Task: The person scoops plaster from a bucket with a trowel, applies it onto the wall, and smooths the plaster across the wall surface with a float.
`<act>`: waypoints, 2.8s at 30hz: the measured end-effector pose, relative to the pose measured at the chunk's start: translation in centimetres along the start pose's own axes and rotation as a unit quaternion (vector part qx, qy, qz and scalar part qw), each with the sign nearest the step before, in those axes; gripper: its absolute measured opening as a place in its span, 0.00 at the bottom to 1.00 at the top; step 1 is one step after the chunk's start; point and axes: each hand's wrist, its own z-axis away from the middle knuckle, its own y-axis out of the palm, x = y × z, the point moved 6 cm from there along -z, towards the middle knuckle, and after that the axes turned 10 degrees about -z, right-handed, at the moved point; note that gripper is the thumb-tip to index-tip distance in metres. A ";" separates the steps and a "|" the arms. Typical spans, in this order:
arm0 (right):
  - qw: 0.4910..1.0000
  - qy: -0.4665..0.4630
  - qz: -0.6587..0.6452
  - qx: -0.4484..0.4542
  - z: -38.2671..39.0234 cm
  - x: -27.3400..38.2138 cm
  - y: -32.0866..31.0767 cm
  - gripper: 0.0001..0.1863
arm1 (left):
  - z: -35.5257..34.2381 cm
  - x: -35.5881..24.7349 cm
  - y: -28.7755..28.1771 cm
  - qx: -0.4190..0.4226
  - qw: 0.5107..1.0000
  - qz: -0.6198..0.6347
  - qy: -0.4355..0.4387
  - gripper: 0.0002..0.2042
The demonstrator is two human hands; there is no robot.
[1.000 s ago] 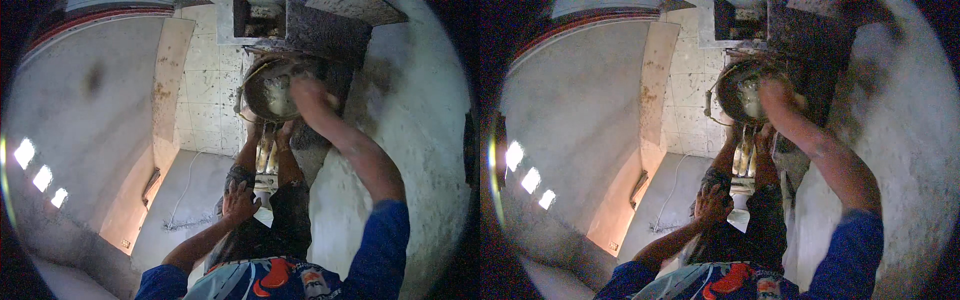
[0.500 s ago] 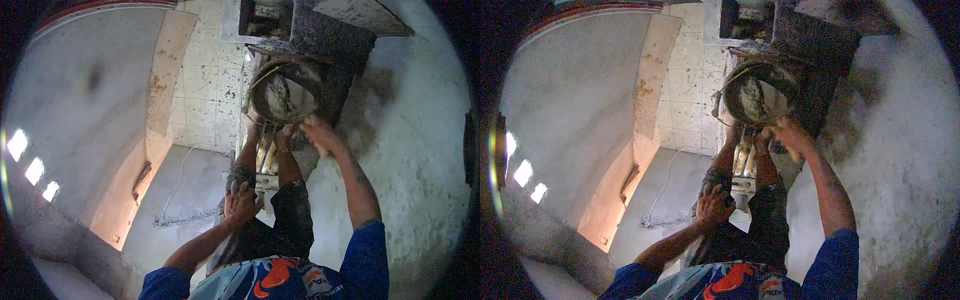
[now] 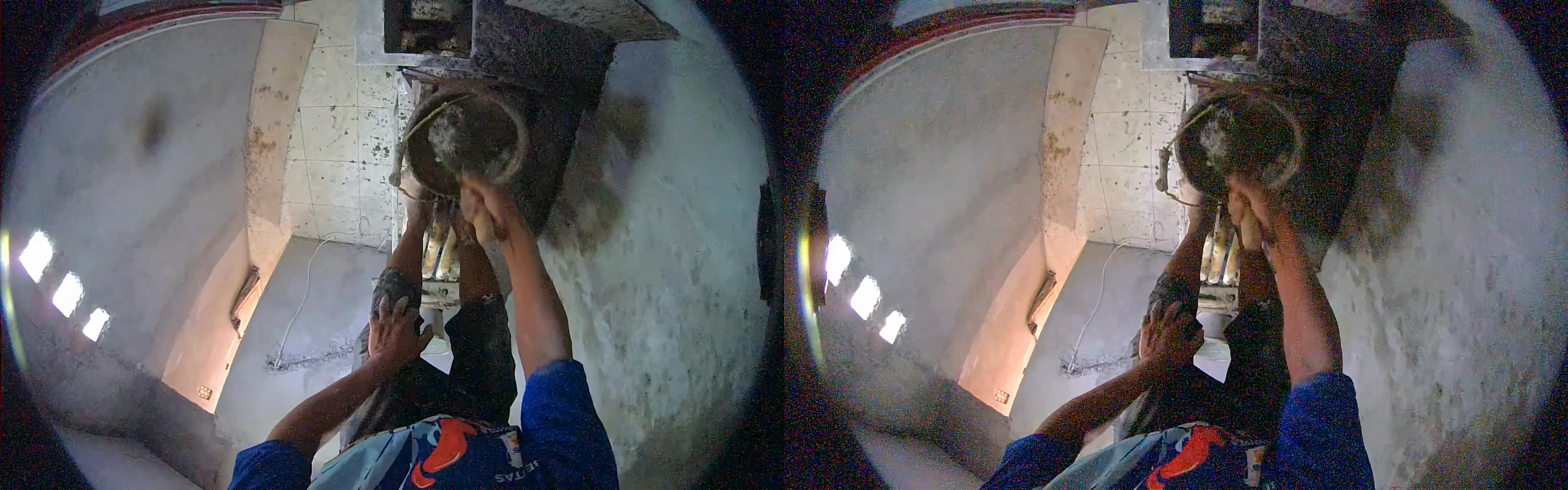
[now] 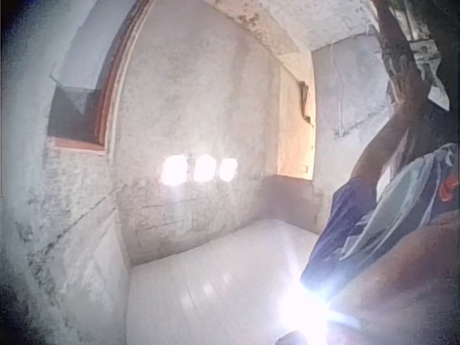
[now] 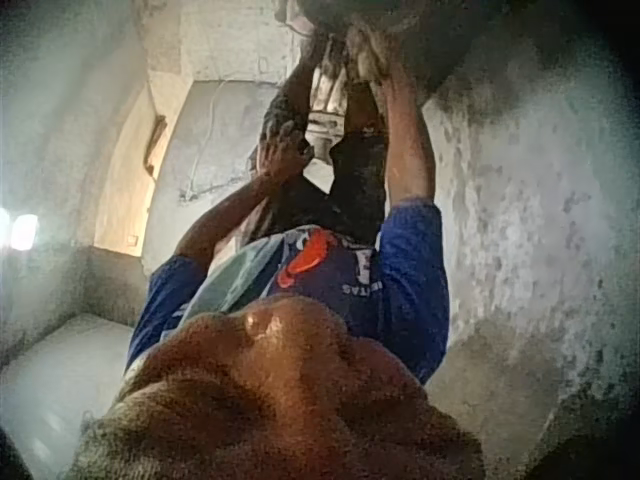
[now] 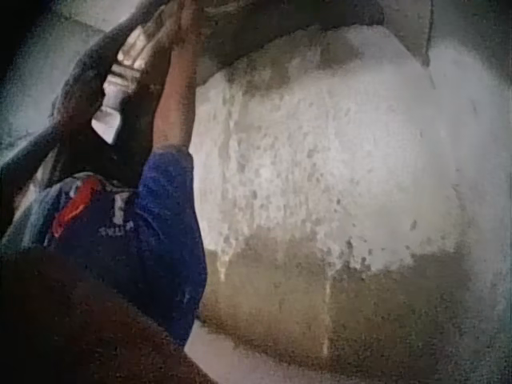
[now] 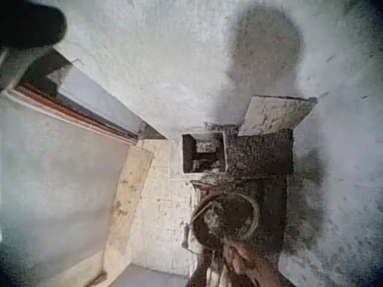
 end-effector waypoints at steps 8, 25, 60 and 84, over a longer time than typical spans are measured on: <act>0.598 -0.178 0.670 -0.402 11.7 1.5 -5.6 0.21 | -0.3 -0.2 -0.4 0.030 1.000 -0.001 -0.002 0.23; 0.808 -0.191 0.463 -0.309 3.8 -6.9 -10.8 0.34 | -0.6 -2.1 0.1 0.033 0.999 -0.023 0.036 0.18; 0.367 -0.544 0.295 -0.695 97.1 17.0 6.6 0.32 | 10.8 3.0 -11.6 -0.245 0.950 0.087 0.173 0.13; 0.700 -0.306 0.533 -0.363 -1.5 -0.1 -7.7 0.14 | 9.1 1.3 -1.1 -0.049 0.997 0.027 -0.053 0.28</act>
